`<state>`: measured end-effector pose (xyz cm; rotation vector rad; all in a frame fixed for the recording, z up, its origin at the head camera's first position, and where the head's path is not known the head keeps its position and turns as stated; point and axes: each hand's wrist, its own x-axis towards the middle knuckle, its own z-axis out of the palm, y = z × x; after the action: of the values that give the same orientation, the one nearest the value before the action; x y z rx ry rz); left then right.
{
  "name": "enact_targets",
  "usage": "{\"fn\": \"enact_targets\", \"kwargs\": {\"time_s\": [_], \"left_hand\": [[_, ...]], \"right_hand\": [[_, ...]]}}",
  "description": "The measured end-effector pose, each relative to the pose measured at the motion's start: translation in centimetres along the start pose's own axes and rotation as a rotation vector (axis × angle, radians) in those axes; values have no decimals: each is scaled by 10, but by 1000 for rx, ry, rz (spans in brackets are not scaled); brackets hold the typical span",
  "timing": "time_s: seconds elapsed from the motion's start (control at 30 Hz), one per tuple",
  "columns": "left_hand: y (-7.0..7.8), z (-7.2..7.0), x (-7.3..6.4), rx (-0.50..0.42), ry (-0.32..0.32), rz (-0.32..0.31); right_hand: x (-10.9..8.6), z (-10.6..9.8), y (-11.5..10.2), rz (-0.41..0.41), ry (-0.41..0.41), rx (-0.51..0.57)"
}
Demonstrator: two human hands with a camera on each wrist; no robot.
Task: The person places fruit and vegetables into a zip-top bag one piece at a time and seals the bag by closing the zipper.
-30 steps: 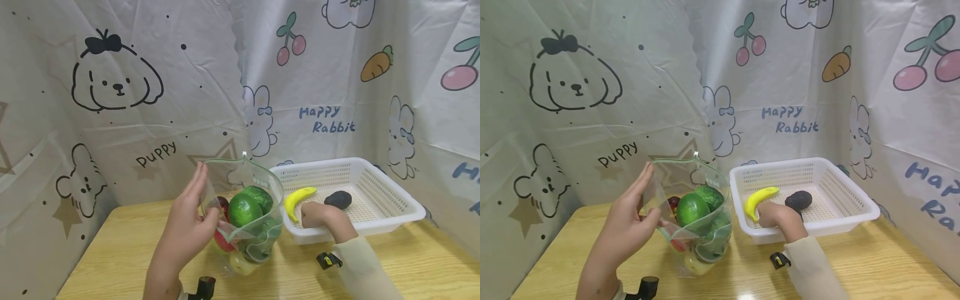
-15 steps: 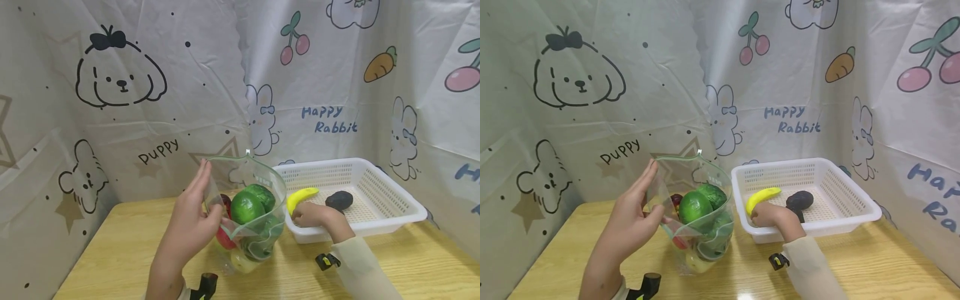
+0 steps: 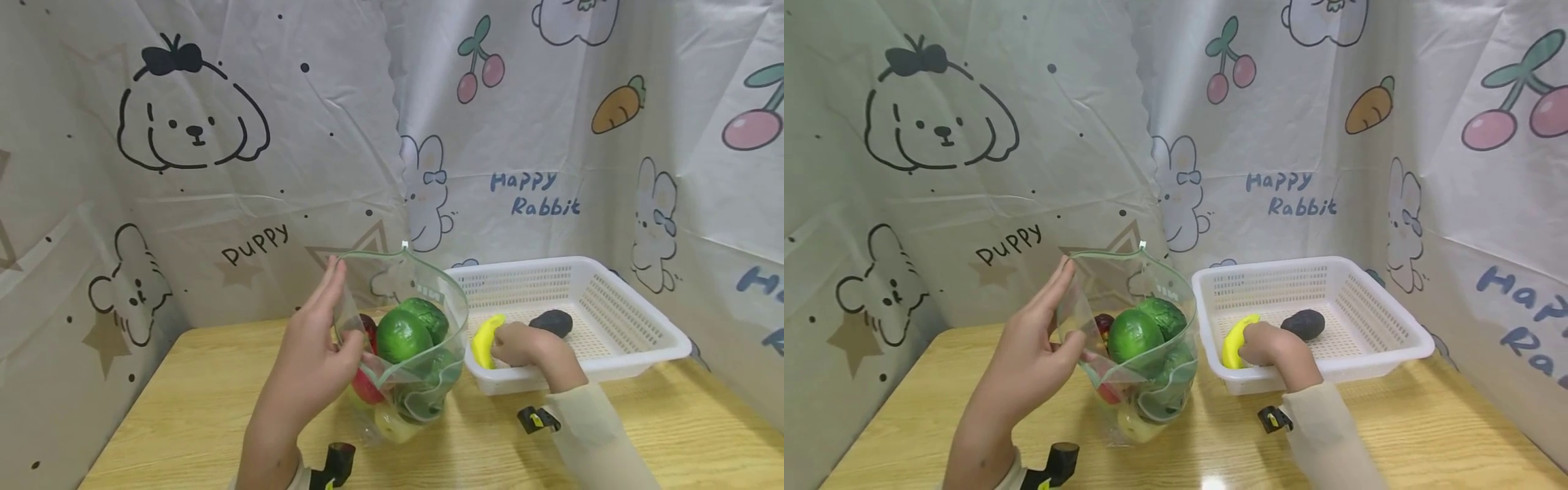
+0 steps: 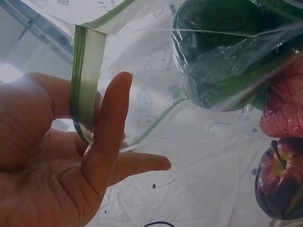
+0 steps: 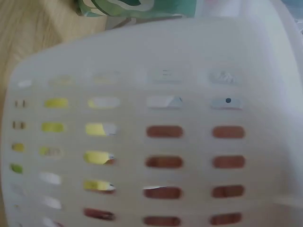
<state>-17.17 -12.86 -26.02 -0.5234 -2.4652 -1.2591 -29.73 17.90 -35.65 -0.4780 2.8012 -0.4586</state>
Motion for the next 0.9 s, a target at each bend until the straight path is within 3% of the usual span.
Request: {"fn": "enact_targets", "kwargs": {"time_s": [0.27, 0.47, 0.6, 0.9], "left_hand": [[-1, 1, -1, -10, 6, 3], [0, 1, 0, -14, 7, 6], [0, 1, 0, -10, 7, 5], [0, 0, -1, 0, 4, -1]], "right_hand": [[10, 11, 1, -72, -61, -28], [6, 10, -1, -35, -77, -28], [6, 10, -2, -44, -34, -19], [4, 0, -7, -209, 160, 60]]}}
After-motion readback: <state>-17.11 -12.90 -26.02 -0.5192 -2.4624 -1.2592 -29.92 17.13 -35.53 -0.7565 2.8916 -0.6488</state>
